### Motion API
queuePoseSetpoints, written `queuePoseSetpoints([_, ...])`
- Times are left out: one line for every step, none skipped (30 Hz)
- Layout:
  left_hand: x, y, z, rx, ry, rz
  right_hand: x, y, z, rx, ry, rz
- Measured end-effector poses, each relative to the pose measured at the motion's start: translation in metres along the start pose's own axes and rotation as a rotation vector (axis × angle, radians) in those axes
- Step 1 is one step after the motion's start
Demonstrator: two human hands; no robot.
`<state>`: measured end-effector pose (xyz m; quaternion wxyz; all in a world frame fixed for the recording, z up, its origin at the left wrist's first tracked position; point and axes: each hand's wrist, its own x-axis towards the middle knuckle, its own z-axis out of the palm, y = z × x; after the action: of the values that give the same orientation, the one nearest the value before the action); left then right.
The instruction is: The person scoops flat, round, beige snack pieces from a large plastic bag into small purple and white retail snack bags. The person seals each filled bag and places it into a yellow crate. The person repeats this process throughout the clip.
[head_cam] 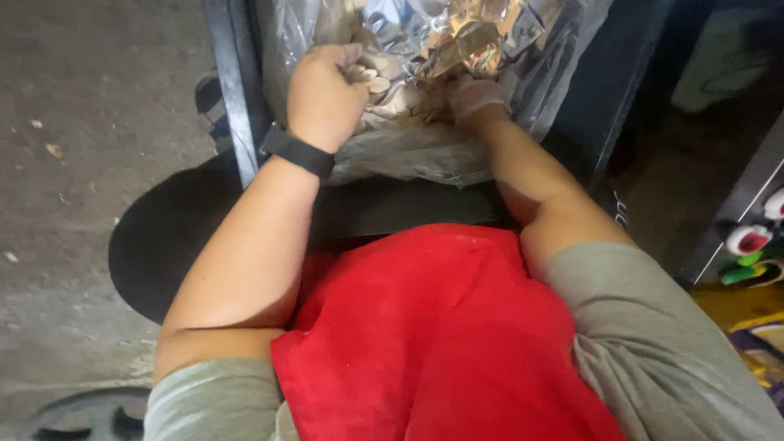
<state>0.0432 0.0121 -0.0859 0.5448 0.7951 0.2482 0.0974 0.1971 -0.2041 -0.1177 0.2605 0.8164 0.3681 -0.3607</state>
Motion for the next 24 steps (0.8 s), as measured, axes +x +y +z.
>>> queuePoseSetpoints([0.001,0.0,-0.001,0.001,-0.008,0.006,0.0,0.003,-0.002,0.018,0.016,0.022])
queuePoseSetpoints([0.001,0.001,-0.002,-0.016,-0.019,0.005,-0.001,0.007,-0.003,0.033,0.033,0.046])
queuePoseSetpoints([0.002,0.003,-0.003,-0.033,-0.03,0.006,-0.001,0.009,-0.007,0.072,0.051,0.082])
queuePoseSetpoints([0.002,0.005,-0.005,-0.05,-0.041,0.008,0.0,0.012,-0.011,0.111,0.07,0.119])
queuePoseSetpoints([0.003,0.007,-0.007,-0.065,-0.069,-0.022,-0.001,0.014,-0.015,0.151,0.088,0.155])
queuePoseSetpoints([0.003,0.009,-0.009,-0.081,-0.097,-0.053,-0.004,0.015,-0.018,0.459,0.181,0.114])
queuePoseSetpoints([0.003,0.012,-0.01,-0.096,-0.123,-0.086,-0.007,0.013,-0.021,0.765,0.277,0.066])
queuePoseSetpoints([0.004,0.014,-0.012,-0.162,-0.175,-0.146,-0.011,0.009,-0.025,1.067,0.375,0.008])
queuePoseSetpoints([0.004,0.015,-0.013,-0.227,-0.224,-0.205,-0.014,0.004,-0.03,1.365,0.473,-0.06])
queuePoseSetpoints([0.004,0.016,-0.014,-0.292,-0.272,-0.266,-0.018,-0.002,-0.035,1.661,0.568,-0.138])
queuePoseSetpoints([0.005,0.017,-0.014,-0.208,-0.216,-0.169,-0.023,-0.006,-0.039,1.212,0.681,-0.135])
queuePoseSetpoints([0.006,0.018,-0.014,-0.124,-0.164,-0.073,-0.031,-0.01,-0.042,0.76,0.759,-0.124])
queuePoseSetpoints([0.006,0.019,-0.015,-0.043,-0.111,0.028,-0.037,-0.018,-0.048,0.301,0.81,-0.108])
queuePoseSetpoints([0.007,0.019,-0.015,-0.031,-0.106,0.063,-0.042,-0.031,-0.052,0.499,0.949,-0.286])
queuePoseSetpoints([0.008,0.02,-0.016,-0.019,-0.098,0.099,-0.046,-0.048,-0.057,0.694,1.079,-0.476])
queuePoseSetpoints([0.009,0.022,-0.017,-0.008,-0.09,0.133,-0.051,-0.059,-0.062,0.888,1.195,-0.676])
queuePoseSetpoints([0.009,0.024,-0.019,-0.026,-0.112,0.114,-0.058,-0.065,-0.067,0.988,0.92,-0.609])
queuePoseSetpoints([0.01,0.027,-0.021,-0.045,-0.134,0.094,-0.067,-0.07,-0.07,1.067,0.64,-0.541])
queuePoseSetpoints([0.01,0.029,-0.024,-0.062,-0.156,0.074,-0.075,-0.074,-0.073,1.128,0.356,-0.472])
queuePoseSetpoints([0.01,0.033,-0.027,-0.08,-0.173,0.078,-0.083,-0.075,-0.077,1.226,0.33,-0.562])
queuePoseSetpoints([0.01,0.036,-0.03,-0.097,-0.191,0.081,-0.094,-0.073,-0.08,1.323,0.297,-0.652])
queuePoseSetpoints([0.008,0.04,-0.032,-0.115,-0.211,0.084,-0.103,-0.072,-0.082,1.418,0.26,-0.743])
queuePoseSetpoints([0.006,0.043,-0.034,-0.146,-0.275,-0.013,-0.11,-0.072,-0.085,1.126,0.408,-0.771])
queuePoseSetpoints([0.004,0.046,-0.037,-0.177,-0.34,-0.107,-0.118,-0.069,-0.089,0.826,0.547,-0.784])
